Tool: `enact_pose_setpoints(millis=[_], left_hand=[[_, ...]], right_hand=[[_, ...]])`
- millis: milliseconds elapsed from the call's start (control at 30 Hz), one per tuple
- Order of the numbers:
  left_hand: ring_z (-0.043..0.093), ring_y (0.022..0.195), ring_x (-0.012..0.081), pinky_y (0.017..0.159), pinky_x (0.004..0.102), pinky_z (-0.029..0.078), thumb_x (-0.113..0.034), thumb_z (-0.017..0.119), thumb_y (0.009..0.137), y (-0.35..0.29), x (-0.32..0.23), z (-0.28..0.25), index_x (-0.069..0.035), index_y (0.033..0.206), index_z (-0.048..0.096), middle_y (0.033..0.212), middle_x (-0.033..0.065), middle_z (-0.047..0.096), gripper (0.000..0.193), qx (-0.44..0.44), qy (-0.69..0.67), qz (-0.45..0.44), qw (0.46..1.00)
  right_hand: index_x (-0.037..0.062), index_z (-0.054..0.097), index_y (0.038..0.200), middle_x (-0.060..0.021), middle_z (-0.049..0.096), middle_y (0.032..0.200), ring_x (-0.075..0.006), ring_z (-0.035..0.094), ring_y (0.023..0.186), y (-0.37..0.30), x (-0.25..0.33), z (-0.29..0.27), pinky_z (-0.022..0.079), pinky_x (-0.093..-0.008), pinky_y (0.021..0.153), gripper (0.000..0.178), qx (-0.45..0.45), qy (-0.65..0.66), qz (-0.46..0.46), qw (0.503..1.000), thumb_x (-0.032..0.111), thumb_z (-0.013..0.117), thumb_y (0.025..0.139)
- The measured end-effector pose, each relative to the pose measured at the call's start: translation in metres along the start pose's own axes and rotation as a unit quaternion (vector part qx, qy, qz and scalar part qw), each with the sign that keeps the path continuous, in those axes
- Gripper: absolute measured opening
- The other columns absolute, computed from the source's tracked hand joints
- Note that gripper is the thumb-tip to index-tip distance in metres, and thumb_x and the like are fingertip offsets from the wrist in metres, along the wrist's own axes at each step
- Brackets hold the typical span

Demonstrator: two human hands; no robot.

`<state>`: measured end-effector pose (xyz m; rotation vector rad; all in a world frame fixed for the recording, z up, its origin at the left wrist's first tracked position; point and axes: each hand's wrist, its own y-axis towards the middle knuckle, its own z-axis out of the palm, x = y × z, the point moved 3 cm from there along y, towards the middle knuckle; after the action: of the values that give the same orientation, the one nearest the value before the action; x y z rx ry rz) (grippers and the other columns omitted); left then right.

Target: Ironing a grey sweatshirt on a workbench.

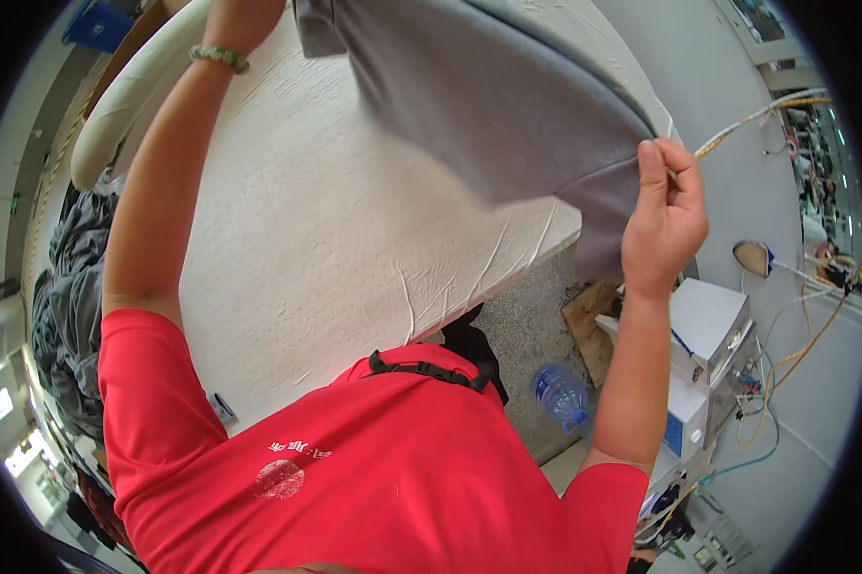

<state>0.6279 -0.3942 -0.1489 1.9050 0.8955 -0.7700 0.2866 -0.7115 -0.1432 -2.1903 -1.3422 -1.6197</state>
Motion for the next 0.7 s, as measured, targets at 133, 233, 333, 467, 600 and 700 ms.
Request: enact_pose_setpoints(millis=[133, 233, 333, 467, 600, 700], left_hand=[[0.076, 0.084, 0.0205, 0.08, 0.0333, 0.061, -0.01, 0.059, 0.104, 0.036, 0.017, 0.018, 0.004, 0.118, 0.068, 0.094, 0.0149, 0.078, 0.022, -0.004, -0.063, 0.084, 0.994], [0.077, 0.089, 0.0228, 0.083, 0.0346, 0.062, -0.013, 0.059, 0.106, 0.019, 0.043, 0.013, 0.0, 0.121, 0.069, 0.098, 0.0154, 0.078, 0.022, 0.035, 0.019, 0.071, 0.997], [0.077, 0.092, 0.0216, 0.083, 0.0337, 0.061, -0.014, 0.061, 0.106, -0.012, 0.088, 0.009, -0.003, 0.123, 0.07, 0.1, 0.0134, 0.078, 0.022, 0.069, 0.056, 0.082, 0.993], [0.077, 0.095, 0.0183, 0.082, 0.0312, 0.059, -0.014, 0.063, 0.106, -0.064, 0.133, -0.003, -0.005, 0.123, 0.069, 0.099, 0.0097, 0.078, 0.021, 0.127, 0.115, 0.074, 0.982], [0.078, 0.097, 0.0217, 0.084, 0.0326, 0.058, -0.013, 0.061, 0.106, -0.124, 0.145, -0.03, -0.004, 0.12, 0.067, 0.1, 0.012, 0.078, 0.018, 0.172, 0.164, -0.014, 0.971], [0.078, 0.095, 0.0261, 0.082, 0.0351, 0.059, -0.015, 0.06, 0.107, -0.156, 0.152, -0.046, -0.004, 0.119, 0.067, 0.101, 0.0122, 0.078, 0.018, 0.167, 0.177, -0.014, 0.97]], right_hand=[[-0.0019, 0.069, 0.114, -0.0032, 0.069, 0.11, -0.009, 0.061, 0.101, 0.002, 0.026, 0.0, 0.049, -0.0237, 0.092, 0.018, -0.022, -0.022, -0.087, 0.996, 0.014, 0.068, 0.106], [-0.0014, 0.069, 0.109, -0.0068, 0.07, 0.111, -0.0127, 0.063, 0.099, -0.026, 0.024, 0.026, 0.051, -0.0269, 0.088, 0.014, 0.028, -0.065, -0.184, 0.98, 0.011, 0.07, 0.104], [-0.0008, 0.068, 0.105, -0.0141, 0.07, 0.11, -0.0224, 0.067, 0.096, -0.07, 0.021, 0.052, 0.054, -0.0325, 0.085, 0.015, 0.11, -0.116, -0.185, 0.97, 0.008, 0.076, 0.097], [0.0015, 0.069, 0.102, -0.0168, 0.071, 0.105, -0.0319, 0.07, 0.09, -0.125, 0.008, 0.09, 0.057, -0.0356, 0.079, 0.018, 0.211, -0.066, -0.176, 0.959, 0.009, 0.081, 0.091], [0.0055, 0.069, 0.099, -0.0126, 0.072, 0.104, -0.0303, 0.072, 0.084, -0.177, 0.007, 0.116, 0.058, -0.036, 0.069, 0.017, 0.308, -0.017, -0.165, 0.937, 0.011, 0.082, 0.089], [0.007, 0.069, 0.101, -0.011, 0.072, 0.105, -0.028, 0.073, 0.083, -0.205, 0.01, 0.133, 0.058, -0.0361, 0.064, 0.018, 0.357, 0.006, -0.176, 0.917, 0.013, 0.082, 0.089]])
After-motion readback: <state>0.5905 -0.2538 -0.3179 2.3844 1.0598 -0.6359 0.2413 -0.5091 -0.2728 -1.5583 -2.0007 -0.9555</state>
